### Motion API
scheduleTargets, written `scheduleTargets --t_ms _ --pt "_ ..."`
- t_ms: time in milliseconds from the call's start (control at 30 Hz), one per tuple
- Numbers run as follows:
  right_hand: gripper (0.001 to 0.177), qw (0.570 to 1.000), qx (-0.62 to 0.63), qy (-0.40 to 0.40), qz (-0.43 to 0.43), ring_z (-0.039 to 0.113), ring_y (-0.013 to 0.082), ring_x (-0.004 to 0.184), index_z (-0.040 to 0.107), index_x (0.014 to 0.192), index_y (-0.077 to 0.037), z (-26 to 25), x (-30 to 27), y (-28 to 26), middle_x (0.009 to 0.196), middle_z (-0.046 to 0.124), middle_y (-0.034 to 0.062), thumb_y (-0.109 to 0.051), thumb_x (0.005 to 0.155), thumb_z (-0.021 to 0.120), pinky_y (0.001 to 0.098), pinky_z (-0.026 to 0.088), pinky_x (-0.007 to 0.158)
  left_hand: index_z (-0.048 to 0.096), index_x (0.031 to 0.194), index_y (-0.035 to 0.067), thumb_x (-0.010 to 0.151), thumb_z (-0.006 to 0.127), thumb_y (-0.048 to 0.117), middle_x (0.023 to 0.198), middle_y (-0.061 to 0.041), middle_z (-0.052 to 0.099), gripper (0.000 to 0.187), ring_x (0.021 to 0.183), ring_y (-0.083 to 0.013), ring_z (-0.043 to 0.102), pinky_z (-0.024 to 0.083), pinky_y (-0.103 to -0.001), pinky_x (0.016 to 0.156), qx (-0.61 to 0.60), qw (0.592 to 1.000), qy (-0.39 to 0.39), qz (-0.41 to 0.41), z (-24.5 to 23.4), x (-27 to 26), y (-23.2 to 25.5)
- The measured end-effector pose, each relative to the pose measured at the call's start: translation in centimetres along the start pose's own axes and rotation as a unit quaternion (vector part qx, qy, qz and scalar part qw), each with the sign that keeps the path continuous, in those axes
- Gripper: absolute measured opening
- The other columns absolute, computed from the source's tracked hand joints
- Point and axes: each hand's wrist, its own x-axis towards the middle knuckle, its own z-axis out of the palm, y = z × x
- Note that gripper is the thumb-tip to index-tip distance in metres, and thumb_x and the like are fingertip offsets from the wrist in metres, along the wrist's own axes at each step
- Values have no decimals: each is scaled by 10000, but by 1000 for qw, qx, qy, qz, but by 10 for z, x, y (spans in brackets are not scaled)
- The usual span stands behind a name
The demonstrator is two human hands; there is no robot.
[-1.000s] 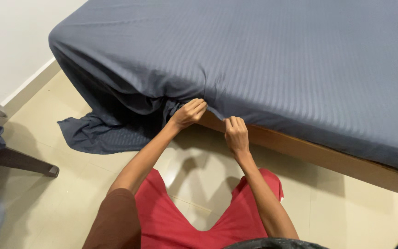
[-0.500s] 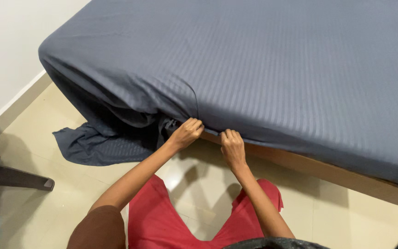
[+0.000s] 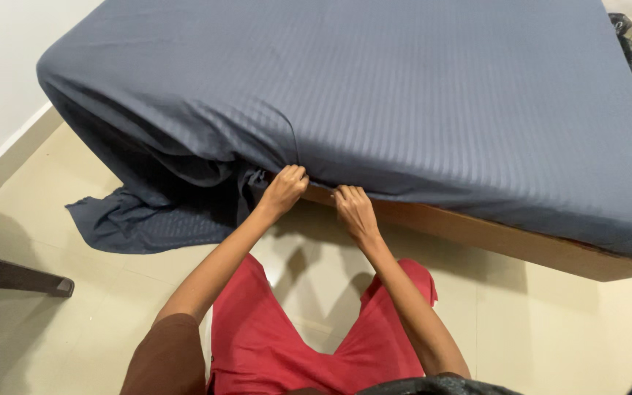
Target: The person kneels on the floor beside a wooden bed frame and tucks a blue fitted sheet under the mattress. They work systematically around the corners and edges, pulling the fabric tight and smoothing the surface to ensure a neat fit.
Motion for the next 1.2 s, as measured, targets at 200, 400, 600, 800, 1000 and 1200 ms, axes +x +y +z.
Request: scheduleTargets --t_ms 200,400,600,800,1000,1200 --pt "472 997 -65 30 32 582 258 1028 681 1258 -76 -38 28 10 1075 620 81 -317 870 800 441 465 937 615 759 59 741 638 38 864 -114 587 36 860 -271 603 510 -373 808 -10 1000 18 -15 -3 2 -1" --pt "962 991 -124 -28 37 450 310 1390 512 1421 -145 -63 75 24 1508 482 128 -502 614 894 610 360 1087 602 784 70 830 663 82 861 -93 577 78 850 -239 597 502 -356 800 40 999 6 -7 -14 0 5" --pt "895 994 -98 -24 38 495 281 1323 550 1413 -189 -63 78 32 1466 516 69 -398 622 914 568 395 996 610 765 100 936 730 351 798 -49 579 327 816 -219 575 470 -369 780 38 998 54 -19 -33 16 2" --pt "790 995 -90 4 51 533 268 1225 594 1327 -191 -57 83 35 1353 564 41 -267 600 893 519 430 915 640 1000 114 790 794 449 930 -29 595 424 933 -207 572 433 -427 910 84 994 63 11 -63 51 -14" --pt "575 984 -159 31 67 539 265 1162 606 1303 -164 -36 85 35 1287 564 46 -162 752 770 481 440 860 575 1384 124 717 785 305 1402 -104 529 722 1306 -258 489 361 -583 1081 125 991 11 56 -75 97 -18" --pt "461 974 -205 44 85 541 266 1130 610 1280 -115 -10 93 30 1267 567 69 -174 831 700 473 430 825 492 1493 84 828 698 207 1585 -143 443 707 1499 -297 371 287 -668 1159 126 990 -39 47 -44 119 -18"
